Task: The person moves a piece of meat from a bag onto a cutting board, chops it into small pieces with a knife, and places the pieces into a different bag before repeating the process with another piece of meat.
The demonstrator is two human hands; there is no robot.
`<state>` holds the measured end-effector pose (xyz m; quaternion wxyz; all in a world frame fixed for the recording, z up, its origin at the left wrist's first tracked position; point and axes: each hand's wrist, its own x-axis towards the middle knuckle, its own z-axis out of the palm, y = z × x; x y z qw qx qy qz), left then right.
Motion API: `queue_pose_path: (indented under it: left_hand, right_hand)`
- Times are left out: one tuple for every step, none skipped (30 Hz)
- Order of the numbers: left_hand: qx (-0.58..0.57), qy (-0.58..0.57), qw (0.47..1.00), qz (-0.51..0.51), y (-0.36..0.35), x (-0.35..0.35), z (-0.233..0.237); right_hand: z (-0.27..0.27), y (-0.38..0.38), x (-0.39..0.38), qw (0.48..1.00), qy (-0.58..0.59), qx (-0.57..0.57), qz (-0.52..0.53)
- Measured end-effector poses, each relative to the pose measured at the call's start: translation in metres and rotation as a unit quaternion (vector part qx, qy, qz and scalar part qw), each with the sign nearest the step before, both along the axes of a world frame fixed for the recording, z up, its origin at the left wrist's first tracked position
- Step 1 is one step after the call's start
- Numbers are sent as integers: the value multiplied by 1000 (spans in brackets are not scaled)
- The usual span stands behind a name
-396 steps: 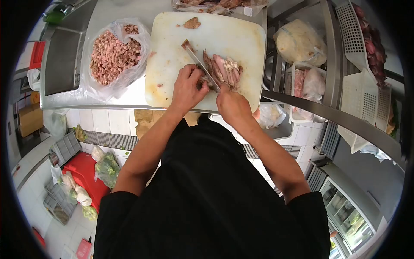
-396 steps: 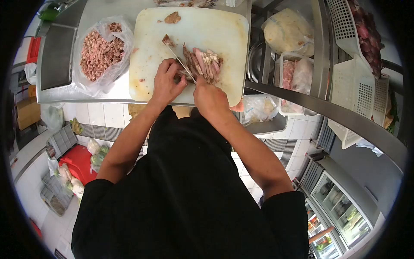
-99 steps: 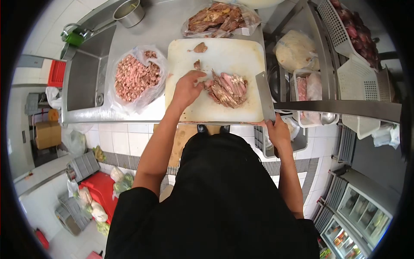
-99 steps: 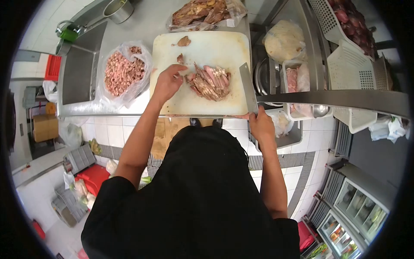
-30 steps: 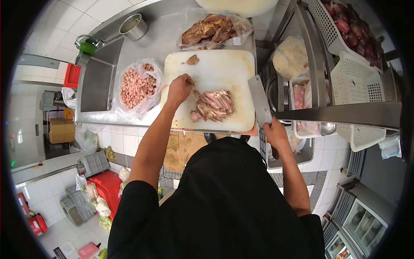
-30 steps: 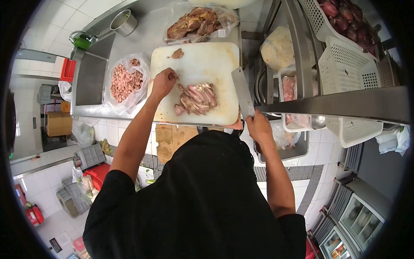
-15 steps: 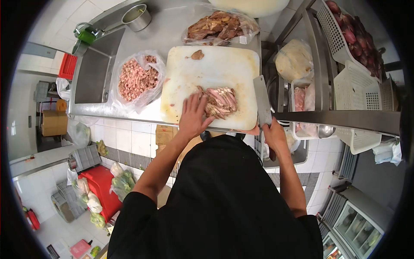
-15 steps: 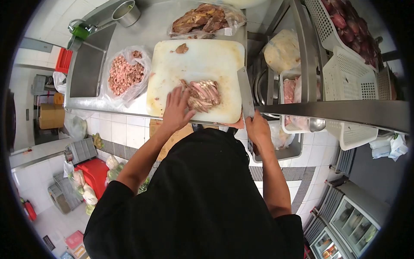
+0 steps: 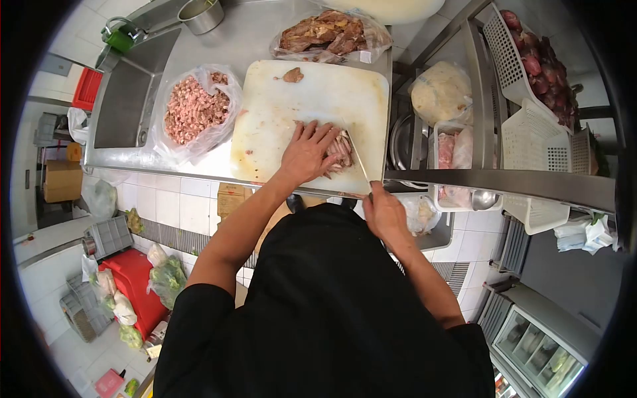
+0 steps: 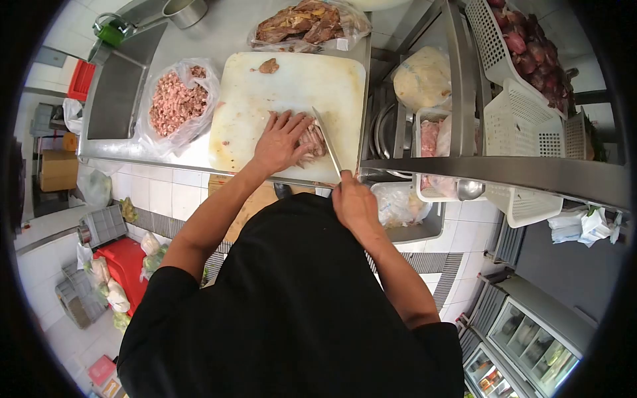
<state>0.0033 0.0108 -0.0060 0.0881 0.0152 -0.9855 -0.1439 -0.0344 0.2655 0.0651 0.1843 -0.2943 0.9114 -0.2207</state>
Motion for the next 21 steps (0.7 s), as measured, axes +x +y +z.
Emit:
queue_pose_path:
  left_hand:
    - [2,1,1000,2,0,0,0]
    - [8,1,1000,-2,0,0,0]
    - [13,1,1000,-6,-1,1,0]
    - [15,1,1000,-4,-2,1,0]
    - [12,0,1000,-9,-3,1,0]
    - [10,-1,1000,-14,-4,0,0]
    - [12,1,1000,-13,-4,1,1]
    - [11,20,1000,-10,-4,1,1]
    - [10,39,999,-7,-3,1,2]
    - [12,40,999,-6,-4,0,4]
    - [40,66,997,3,-6,-1,5]
    - [68,90,994,12,-7,-2,7]
    - [73,86,993,12,-6,-4,7]
    - [125,72,989,-6,-7,-9,8]
    - [177,59,982,-24,-7,-12,7]
    - [180,59,982,-23,-5,-15,5]
    - [159,81,984,-16,-2,-18,4]
    - [139,102,985,-10,0,-20,3]
    - [143,100,985,-9,3,-21,1]
    - [135,104,985,-6,4,-21,0]
    - [126,108,986,-2,4,-22,-1]
  right_hand:
    - [2,1,-1,1000,1,2,2]
    - [6,2,-4,1000,-22,6,5]
    - [10,4,-7,999,-46,10,8]
    - [18,7,-14,997,-77,1,-2]
    - [20,10,-18,997,-77,3,-1]
    - [22,11,-22,997,-75,6,-17]
    - [24,13,-25,997,-73,9,-32]
    - [16,16,-27,999,-22,23,-22]
    - [16,17,-31,999,-21,25,-22]
    - [17,17,-35,998,-14,54,-7]
    - [17,16,-40,996,-7,83,8]
    - [21,13,-41,996,-8,86,8]
    - [27,11,-40,997,12,78,23]
    - [33,8,-40,996,35,69,38]
    - [38,5,-40,996,35,72,39]
    - [43,2,-41,995,21,84,53]
    - [46,0,-42,993,6,96,66]
    - [47,-1,-43,993,5,99,65]
    - [48,-1,-44,992,8,103,78]
    - [49,-1,-45,990,11,106,91]
    - [51,-1,-47,990,10,109,94]
